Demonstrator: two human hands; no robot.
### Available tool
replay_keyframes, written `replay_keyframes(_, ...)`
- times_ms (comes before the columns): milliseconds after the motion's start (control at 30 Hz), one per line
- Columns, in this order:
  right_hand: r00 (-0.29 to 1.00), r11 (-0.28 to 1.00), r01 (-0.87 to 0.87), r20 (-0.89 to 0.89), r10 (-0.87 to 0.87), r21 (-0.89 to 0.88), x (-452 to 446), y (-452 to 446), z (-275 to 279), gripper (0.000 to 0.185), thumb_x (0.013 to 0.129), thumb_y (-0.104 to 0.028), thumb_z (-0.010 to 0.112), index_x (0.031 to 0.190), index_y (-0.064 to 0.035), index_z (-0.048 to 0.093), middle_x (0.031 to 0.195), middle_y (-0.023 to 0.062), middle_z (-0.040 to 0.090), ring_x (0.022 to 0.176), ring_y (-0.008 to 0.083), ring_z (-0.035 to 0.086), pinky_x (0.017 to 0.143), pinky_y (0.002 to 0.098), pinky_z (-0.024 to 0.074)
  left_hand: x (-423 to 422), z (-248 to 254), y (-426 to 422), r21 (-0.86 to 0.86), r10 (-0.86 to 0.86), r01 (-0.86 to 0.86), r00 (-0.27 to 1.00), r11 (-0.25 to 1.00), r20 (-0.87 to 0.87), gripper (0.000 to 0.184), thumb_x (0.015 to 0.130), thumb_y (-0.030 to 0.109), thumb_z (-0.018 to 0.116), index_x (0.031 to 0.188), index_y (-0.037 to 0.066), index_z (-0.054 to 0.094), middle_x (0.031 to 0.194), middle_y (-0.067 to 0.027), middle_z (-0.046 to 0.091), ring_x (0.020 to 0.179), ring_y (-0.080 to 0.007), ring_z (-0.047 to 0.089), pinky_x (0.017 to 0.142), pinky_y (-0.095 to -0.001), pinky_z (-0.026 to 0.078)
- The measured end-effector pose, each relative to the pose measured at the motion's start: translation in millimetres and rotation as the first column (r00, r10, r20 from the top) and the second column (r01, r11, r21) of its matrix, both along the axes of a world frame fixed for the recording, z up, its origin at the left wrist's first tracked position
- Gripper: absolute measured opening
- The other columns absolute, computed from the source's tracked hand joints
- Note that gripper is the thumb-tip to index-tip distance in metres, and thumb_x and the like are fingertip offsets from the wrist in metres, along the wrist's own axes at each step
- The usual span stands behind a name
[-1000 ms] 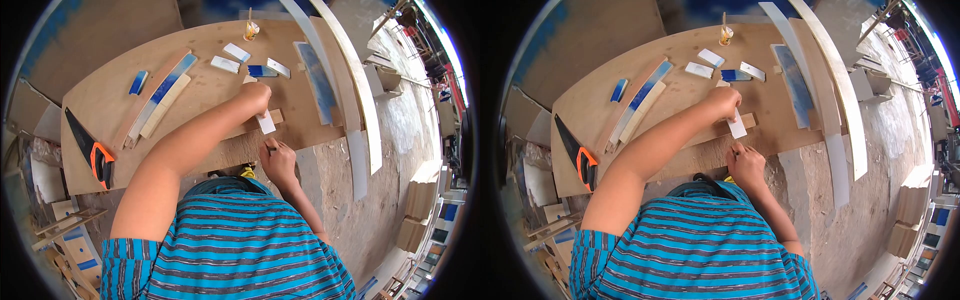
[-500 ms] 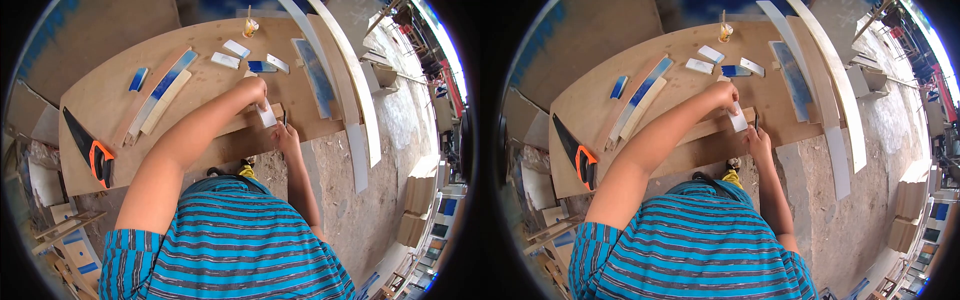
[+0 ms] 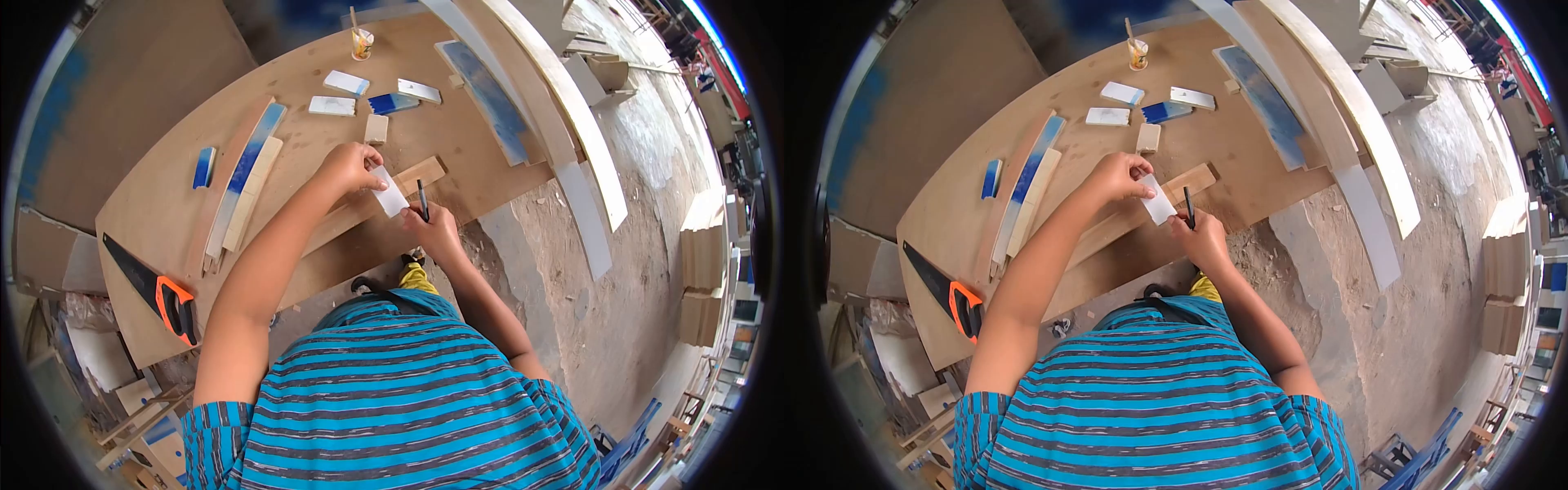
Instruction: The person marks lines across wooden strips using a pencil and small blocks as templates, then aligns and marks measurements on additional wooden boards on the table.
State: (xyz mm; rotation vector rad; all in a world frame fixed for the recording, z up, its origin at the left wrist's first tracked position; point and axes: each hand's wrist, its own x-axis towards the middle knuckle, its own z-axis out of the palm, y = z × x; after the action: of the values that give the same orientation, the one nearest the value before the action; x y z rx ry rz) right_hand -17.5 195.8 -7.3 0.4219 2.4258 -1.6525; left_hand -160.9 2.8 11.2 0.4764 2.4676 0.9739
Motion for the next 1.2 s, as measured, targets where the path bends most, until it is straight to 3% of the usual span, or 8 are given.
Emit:
replay_keyframes(133,1.000,0.998,0.020,0.016,-0.019,-0.065,-0.9,0.1,3.0,0.031,0.089,-0.030,0.069,0.099,-0.0006,0.071,0.072,0.0056,0.070,0.066,0.0122,0.062,0.063,0.0306,0.0484,0.3,6.7,4.2,-0.015,0.026,-0.025,0.999,1.000,0.035,0.058,0.057,0.026,0.095,0.106,0.003,0.074,0.093,-0.0084,0.071,0.085,-0.0174,0.066,0.078,-0.0317,0.054)
replay_keyframes(267,0.997,0.981,0.037,0.075,-0.024,-0.188,-5.2,7.5,7.5,0.029,0.092,-0.029,0.068,0.099,-0.0013,0.070,0.072,-0.0016,0.066,0.060,0.0057,0.052,0.054,0.0256,0.0387,-4.8,-1.2,8.8,-0.004,0.028,-0.027,0.998,1.000,0.063,0.058,0.058,0.026,0.095,0.107,0.002,0.073,0.093,-0.0078,0.071,0.084,-0.0167,0.065,0.078,-0.0319,0.054)
replay_keyframes(467,0.996,0.986,0.020,0.091,-0.005,-0.164,-4.4,10.3,4.4,0.029,0.092,-0.029,0.068,0.101,-0.0014,0.070,0.073,-0.0014,0.066,0.062,0.0061,0.053,0.056,0.0260,0.0399,-5.1,7.3,15.5,-0.018,-0.005,0.006,0.999,1.000,0.045,0.058,0.058,0.024,0.095,0.107,0.002,0.073,0.092,-0.0074,0.071,0.084,-0.0160,0.064,0.077,-0.0314,0.053)
replay_keyframes(733,0.999,0.985,0.040,-0.006,-0.041,-0.169,1.5,6.9,2.2,0.030,0.089,-0.030,0.069,0.098,-0.0011,0.071,0.069,0.0050,0.067,0.062,0.0124,0.060,0.059,0.0315,0.0459,-6.7,-4.0,6.9,0.048,-0.032,0.027,0.994,0.998,0.109,0.051,0.062,0.021,0.093,0.105,0.001,0.072,0.087,-0.0059,0.071,0.077,-0.0141,0.064,0.074,-0.0296,0.053)
replay_keyframes(933,0.999,0.988,0.043,-0.023,-0.047,-0.150,3.4,3.5,8.7,0.028,0.088,-0.027,0.069,0.096,-0.0004,0.070,0.065,0.0110,0.065,0.058,0.0205,0.061,0.059,0.0354,0.0472,6.9,4.8,-1.8,0.087,0.037,-0.050,0.989,0.995,0.143,0.049,0.065,0.021,0.090,0.106,0.002,0.073,0.086,-0.0066,0.072,0.075,-0.0139,0.065,0.070,-0.0301,0.053)
replay_keyframes(1200,0.998,0.976,0.045,-0.024,-0.051,-0.213,2.5,8.1,4.2,0.028,0.088,-0.027,0.070,0.096,-0.0001,0.070,0.067,0.0127,0.065,0.060,0.0212,0.061,0.060,0.0364,0.0473,8.7,14.3,3.2,0.127,0.043,-0.071,0.976,0.989,0.215,0.046,0.070,0.017,0.089,0.109,0.001,0.072,0.090,-0.0041,0.072,0.076,-0.0092,0.063,0.072,-0.0264,0.052)
